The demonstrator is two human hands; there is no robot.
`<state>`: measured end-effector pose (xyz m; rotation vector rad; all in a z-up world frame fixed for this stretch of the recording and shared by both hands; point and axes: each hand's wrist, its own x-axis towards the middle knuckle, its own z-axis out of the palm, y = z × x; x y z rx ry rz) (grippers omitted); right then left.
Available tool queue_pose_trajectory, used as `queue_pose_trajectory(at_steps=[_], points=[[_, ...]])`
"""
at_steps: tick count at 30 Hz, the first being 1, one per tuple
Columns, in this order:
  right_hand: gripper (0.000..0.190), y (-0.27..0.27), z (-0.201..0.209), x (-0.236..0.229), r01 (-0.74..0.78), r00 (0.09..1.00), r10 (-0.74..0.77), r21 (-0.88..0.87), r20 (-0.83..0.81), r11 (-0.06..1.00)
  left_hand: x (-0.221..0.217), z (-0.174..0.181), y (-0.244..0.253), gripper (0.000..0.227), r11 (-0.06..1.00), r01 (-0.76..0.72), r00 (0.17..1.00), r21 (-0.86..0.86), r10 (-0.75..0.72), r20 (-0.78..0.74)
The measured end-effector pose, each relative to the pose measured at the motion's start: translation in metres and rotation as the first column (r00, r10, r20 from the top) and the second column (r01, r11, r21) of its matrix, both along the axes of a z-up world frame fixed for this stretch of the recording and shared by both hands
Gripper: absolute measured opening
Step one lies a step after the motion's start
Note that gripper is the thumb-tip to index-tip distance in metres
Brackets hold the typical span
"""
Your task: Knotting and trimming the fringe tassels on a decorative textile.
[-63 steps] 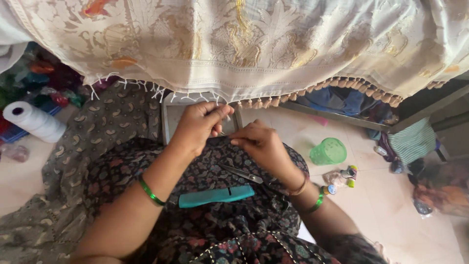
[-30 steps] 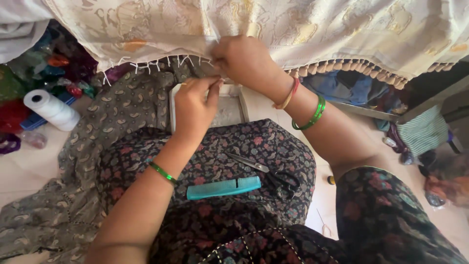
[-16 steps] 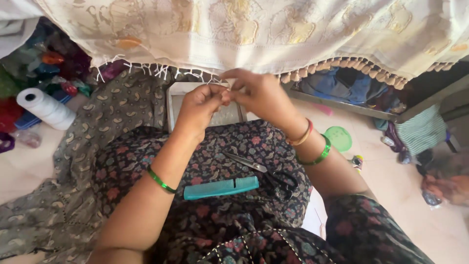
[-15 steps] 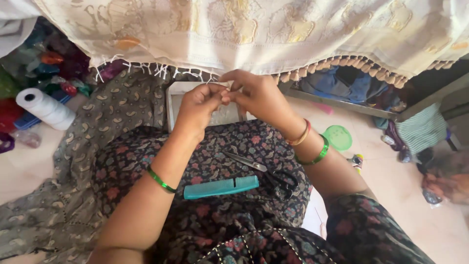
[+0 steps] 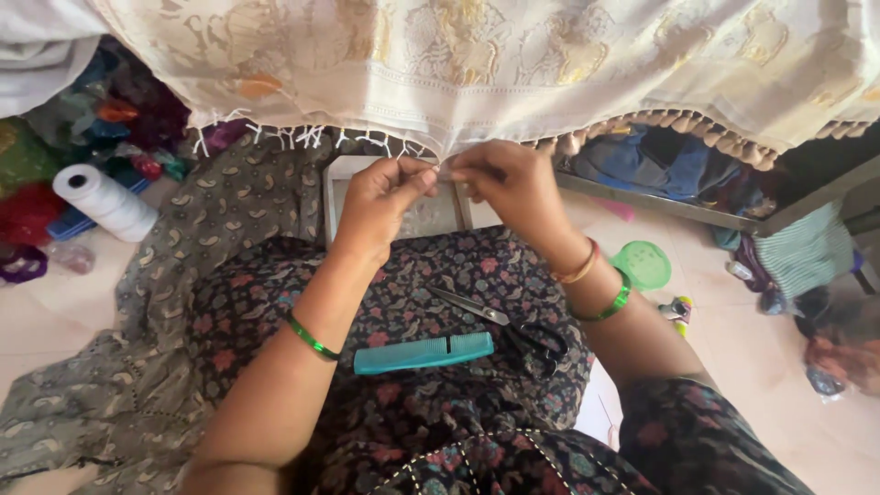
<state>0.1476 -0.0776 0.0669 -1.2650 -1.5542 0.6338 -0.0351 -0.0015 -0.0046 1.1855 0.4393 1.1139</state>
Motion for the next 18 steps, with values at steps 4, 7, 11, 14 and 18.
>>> queue_pose_trajectory(at_steps=[4, 7, 11, 14, 18], points=[[0.016, -0.014, 0.016, -0.006, -0.184, 0.815, -0.017, 0.287, 0.580, 0.940, -0.008, 0.004, 0.002, 0.010, 0.999, -0.034, 0.997, 0.034, 0.037, -0.069], [0.014, -0.017, 0.046, -0.017, -0.328, 0.686, -0.004, 0.314, 0.728, 0.891, -0.016, 0.029, -0.007, 0.011, 0.980, -0.119, 0.963, 0.158, 0.153, -0.220], [0.008, 0.014, 0.078, -0.023, -0.482, 0.564, -0.063, 0.390, 0.823, 0.785, -0.022, 0.035, -0.012, 0.013, 0.682, -0.273, 0.809, 0.679, 0.545, -0.222], [0.005, 0.034, 0.095, -0.036, -0.479, 0.546, 0.021, 0.292, 0.837, 0.828, -0.020, 0.040, -0.015, 0.009, 0.784, -0.280, 0.812, 0.554, 0.502, -0.299], [0.009, 0.069, 0.063, -0.037, -0.382, 0.347, -0.193, 0.326, 0.918, 0.865, -0.027, 0.058, -0.026, 0.007, 0.433, -0.333, 0.629, 0.838, 0.764, -0.145]])
